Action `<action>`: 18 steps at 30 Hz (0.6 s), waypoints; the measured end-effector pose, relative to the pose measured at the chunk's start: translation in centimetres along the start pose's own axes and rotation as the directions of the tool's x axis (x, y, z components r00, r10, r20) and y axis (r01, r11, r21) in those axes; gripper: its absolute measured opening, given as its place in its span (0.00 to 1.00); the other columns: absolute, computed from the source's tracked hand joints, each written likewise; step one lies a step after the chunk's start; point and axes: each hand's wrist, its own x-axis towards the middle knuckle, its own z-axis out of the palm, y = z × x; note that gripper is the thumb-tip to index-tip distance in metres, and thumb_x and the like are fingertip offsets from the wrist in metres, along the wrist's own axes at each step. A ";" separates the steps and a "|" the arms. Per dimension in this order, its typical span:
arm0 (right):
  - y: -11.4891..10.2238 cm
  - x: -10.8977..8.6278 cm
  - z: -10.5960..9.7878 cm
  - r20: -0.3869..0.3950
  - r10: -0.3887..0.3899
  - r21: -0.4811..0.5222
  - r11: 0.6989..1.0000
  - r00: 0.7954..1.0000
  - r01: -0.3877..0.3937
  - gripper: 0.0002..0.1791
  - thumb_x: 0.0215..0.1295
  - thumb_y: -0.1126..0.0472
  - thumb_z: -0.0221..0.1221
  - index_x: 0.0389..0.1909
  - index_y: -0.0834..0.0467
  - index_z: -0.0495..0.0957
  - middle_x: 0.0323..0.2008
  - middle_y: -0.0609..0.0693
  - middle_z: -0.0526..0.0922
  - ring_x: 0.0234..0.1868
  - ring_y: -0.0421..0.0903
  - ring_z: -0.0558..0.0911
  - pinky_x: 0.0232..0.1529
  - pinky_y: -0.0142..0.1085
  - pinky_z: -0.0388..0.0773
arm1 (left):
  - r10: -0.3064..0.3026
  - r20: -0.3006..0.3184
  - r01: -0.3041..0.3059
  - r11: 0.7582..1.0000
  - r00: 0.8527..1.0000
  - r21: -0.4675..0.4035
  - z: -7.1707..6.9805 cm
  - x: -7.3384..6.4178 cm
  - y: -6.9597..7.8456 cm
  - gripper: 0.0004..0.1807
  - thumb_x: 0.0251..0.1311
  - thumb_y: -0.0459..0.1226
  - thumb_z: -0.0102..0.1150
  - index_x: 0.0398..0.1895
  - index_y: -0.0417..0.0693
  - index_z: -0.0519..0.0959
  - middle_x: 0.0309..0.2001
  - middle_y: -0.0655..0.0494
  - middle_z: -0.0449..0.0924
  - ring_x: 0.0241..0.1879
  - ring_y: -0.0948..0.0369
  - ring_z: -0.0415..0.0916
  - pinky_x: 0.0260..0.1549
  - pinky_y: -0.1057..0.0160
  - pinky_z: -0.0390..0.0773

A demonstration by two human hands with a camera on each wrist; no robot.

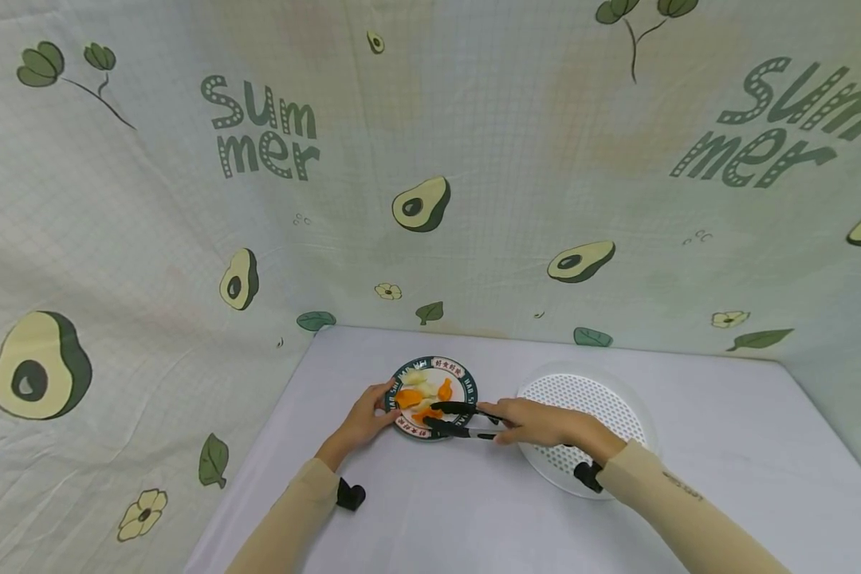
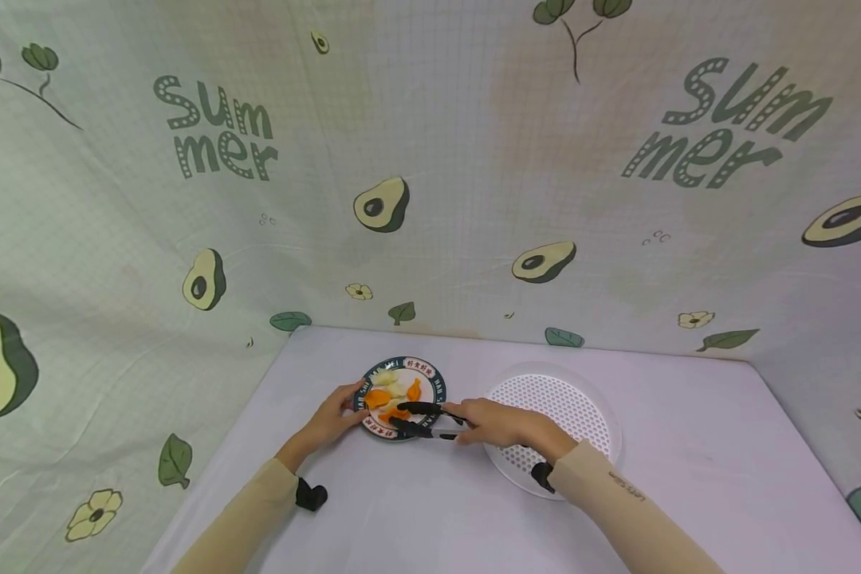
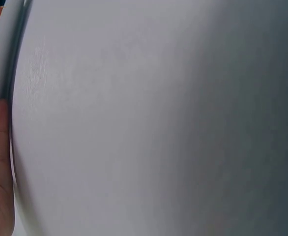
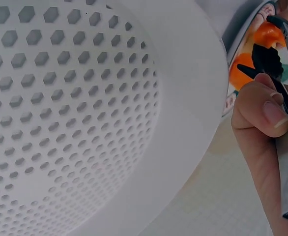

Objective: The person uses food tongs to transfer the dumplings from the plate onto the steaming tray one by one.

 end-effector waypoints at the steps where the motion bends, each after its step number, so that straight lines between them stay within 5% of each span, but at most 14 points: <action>1: 0.0 -0.2 -0.1 -0.003 -0.007 0.004 1.000 1.000 0.007 0.36 0.70 0.53 0.61 0.73 0.63 0.62 0.36 0.46 0.76 0.33 0.40 0.72 0.35 0.37 0.73 | 0.000 0.000 0.000 1.000 1.000 0.000 0.0 0.0 0.0 0.36 0.64 0.36 0.66 0.74 0.42 0.64 0.64 0.41 0.68 0.45 0.55 0.68 0.47 0.54 0.71; 4: 0.0 -0.6 -0.5 -0.012 -0.021 0.014 1.000 1.000 0.022 0.36 0.71 0.51 0.59 0.74 0.64 0.61 0.51 0.53 0.79 0.45 0.44 0.77 0.47 0.41 0.76 | 0.006 0.000 -0.006 1.000 1.000 -0.012 0.0 0.1 0.0 0.36 0.64 0.36 0.66 0.74 0.41 0.64 0.64 0.41 0.68 0.45 0.55 0.69 0.49 0.53 0.71; 8: 0.3 -1.3 -0.9 -0.024 -0.037 0.036 0.999 0.999 0.038 0.37 0.73 0.49 0.57 0.74 0.65 0.59 0.70 0.59 0.68 0.65 0.53 0.72 0.63 0.49 0.68 | 0.022 -0.001 -0.022 0.999 1.000 -0.036 0.0 0.1 -0.2 0.36 0.64 0.35 0.65 0.74 0.41 0.63 0.64 0.41 0.68 0.46 0.56 0.70 0.53 0.51 0.71; 18: 1.3 -4.2 -1.9 -0.115 -0.082 0.053 0.995 0.990 0.089 0.38 0.74 0.49 0.55 0.73 0.69 0.58 0.73 0.61 0.61 0.71 0.59 0.63 0.66 0.55 0.62 | 0.007 0.005 -0.007 1.000 1.000 -0.024 0.1 -0.1 -0.3 0.36 0.65 0.36 0.65 0.74 0.43 0.64 0.64 0.42 0.68 0.46 0.55 0.70 0.53 0.51 0.71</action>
